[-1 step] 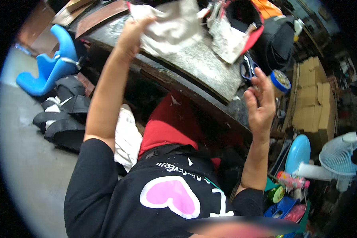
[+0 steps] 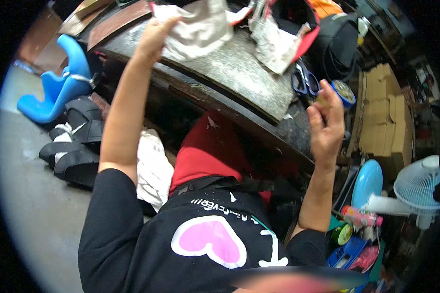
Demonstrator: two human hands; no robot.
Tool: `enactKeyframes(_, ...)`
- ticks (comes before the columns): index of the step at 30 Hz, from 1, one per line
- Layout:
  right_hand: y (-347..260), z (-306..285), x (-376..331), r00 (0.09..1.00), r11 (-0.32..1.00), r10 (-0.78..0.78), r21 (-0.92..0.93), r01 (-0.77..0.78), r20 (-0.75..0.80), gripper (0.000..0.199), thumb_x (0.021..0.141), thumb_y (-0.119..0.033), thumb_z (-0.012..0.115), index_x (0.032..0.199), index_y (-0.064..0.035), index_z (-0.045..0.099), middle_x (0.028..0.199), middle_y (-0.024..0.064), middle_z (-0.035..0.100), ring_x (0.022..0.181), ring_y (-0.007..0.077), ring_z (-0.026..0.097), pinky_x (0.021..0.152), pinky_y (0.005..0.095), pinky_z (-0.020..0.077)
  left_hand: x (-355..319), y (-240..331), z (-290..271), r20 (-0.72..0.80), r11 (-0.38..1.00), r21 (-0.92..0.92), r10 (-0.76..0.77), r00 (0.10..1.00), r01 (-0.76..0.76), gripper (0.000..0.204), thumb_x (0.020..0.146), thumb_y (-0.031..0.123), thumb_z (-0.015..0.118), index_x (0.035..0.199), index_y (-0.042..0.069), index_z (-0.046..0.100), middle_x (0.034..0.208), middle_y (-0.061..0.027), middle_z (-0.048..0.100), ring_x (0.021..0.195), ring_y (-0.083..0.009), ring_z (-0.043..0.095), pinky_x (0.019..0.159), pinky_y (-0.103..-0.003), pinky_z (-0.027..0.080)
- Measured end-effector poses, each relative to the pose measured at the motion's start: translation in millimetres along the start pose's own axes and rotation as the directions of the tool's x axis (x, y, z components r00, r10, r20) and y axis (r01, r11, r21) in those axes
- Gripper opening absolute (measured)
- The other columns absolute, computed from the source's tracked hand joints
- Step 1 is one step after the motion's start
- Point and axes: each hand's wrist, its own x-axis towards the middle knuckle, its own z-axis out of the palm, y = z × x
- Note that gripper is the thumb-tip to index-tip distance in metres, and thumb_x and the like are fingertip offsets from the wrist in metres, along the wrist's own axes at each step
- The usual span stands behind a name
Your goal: The person applies glue to the interior lining of a black slip-on shoe using a white cloth, then presses the lining into place. They repeat the process on a second shoe, using scissors to trim excess lining material and pressing the edges to secure them.
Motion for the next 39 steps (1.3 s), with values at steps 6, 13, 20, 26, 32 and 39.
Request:
enactKeyframes(6, 68.5, -82.2, 9.0, 0.961, 0.945, 0.164, -0.243, -0.218, -0.224, 0.088, 0.081, -0.021, 0.082, 0.153, -0.0059, 0.033, 0.146, 0.0195, 0.048, 0.131, 0.0309, 0.048, 0.106, 0.0447, 0.0429, 56.8, -56.1, -20.6, -0.302, 0.872, 0.49, 0.16, 0.94, 0.009, 0.058, 0.085, 0.031, 0.079, 0.124, -0.005, 0.056, 0.106, -0.014, 0.069, 0.096, -0.0231, 0.067, 0.084, -0.036, 0.052)
enactKeyframes(13, 157.0, -63.8, 2.1, 0.888, 0.876, 0.459, -0.179, -0.448, 0.024, 0.097, 0.059, -0.034, 0.096, 0.137, 0.0008, 0.051, 0.126, 0.0185, 0.067, 0.116, 0.0271, 0.065, 0.103, 0.0383, 0.0464, -17.0, -36.9, 145.6, 0.296, 0.308, 0.631, 0.753, 0.588, -0.712, 0.085, 0.077, 0.031, 0.084, 0.146, 0.003, 0.042, 0.15, -0.0249, 0.038, 0.142, -0.0406, 0.033, 0.118, -0.047, 0.027)
enactKeyframes(20, 97.9, -45.3, 4.6, 0.937, 0.944, 0.322, 0.117, -0.308, -0.132, 0.071, 0.069, -0.017, 0.09, 0.126, -0.0021, 0.052, 0.116, 0.0114, 0.067, 0.104, 0.0215, 0.066, 0.091, 0.0347, 0.0522, -86.2, 6.8, 256.2, 0.448, 0.407, 0.303, 0.737, 0.506, -0.862, 0.094, 0.066, 0.045, 0.088, 0.147, 0.021, 0.046, 0.156, -0.0288, 0.025, 0.142, -0.0496, 0.03, 0.117, -0.054, 0.028)
enactKeyframes(26, 52.3, -2.4, -4.6, 0.968, 0.944, 0.244, 0.245, -0.222, -0.062, 0.075, 0.071, -0.02, 0.09, 0.13, -0.0043, 0.047, 0.119, 0.0097, 0.063, 0.107, 0.0221, 0.064, 0.092, 0.0351, 0.0525, -81.4, 21.0, 270.9, 0.51, 0.622, 0.212, 0.588, 0.628, -0.754, 0.071, 0.066, 0.039, 0.09, 0.13, 0.02, 0.064, 0.128, -0.0208, 0.056, 0.119, -0.0391, 0.057, 0.104, -0.045, 0.045)
enactKeyframes(32, 49.2, 18.0, -15.2, 0.952, 0.815, 0.306, 0.514, -0.266, 0.007, 0.077, 0.065, -0.02, 0.09, 0.128, -0.0025, 0.049, 0.117, 0.01, 0.065, 0.107, 0.0211, 0.065, 0.093, 0.035, 0.0539, -78.4, -5.4, 254.4, 0.502, 0.599, 0.082, 0.665, 0.552, -0.797, 0.046, 0.075, 0.032, 0.085, 0.117, 0.018, 0.072, 0.115, -0.017, 0.061, 0.112, -0.0345, 0.061, 0.096, -0.041, 0.05)
enactKeyframes(39, 33.4, 12.4, -7.0, 0.956, 0.927, 0.287, 0.232, -0.295, 0.065, 0.082, 0.061, -0.027, 0.09, 0.128, -0.0006, 0.051, 0.112, 0.0128, 0.067, 0.102, 0.0247, 0.067, 0.089, 0.0363, 0.0548, -75.2, 18.8, 227.6, 0.649, 0.848, 0.072, 0.36, 0.67, -0.525, 0.053, 0.086, 0.046, 0.075, 0.126, 0.011, 0.065, 0.118, -0.0157, 0.064, 0.116, -0.0263, 0.06, 0.1, -0.038, 0.046)
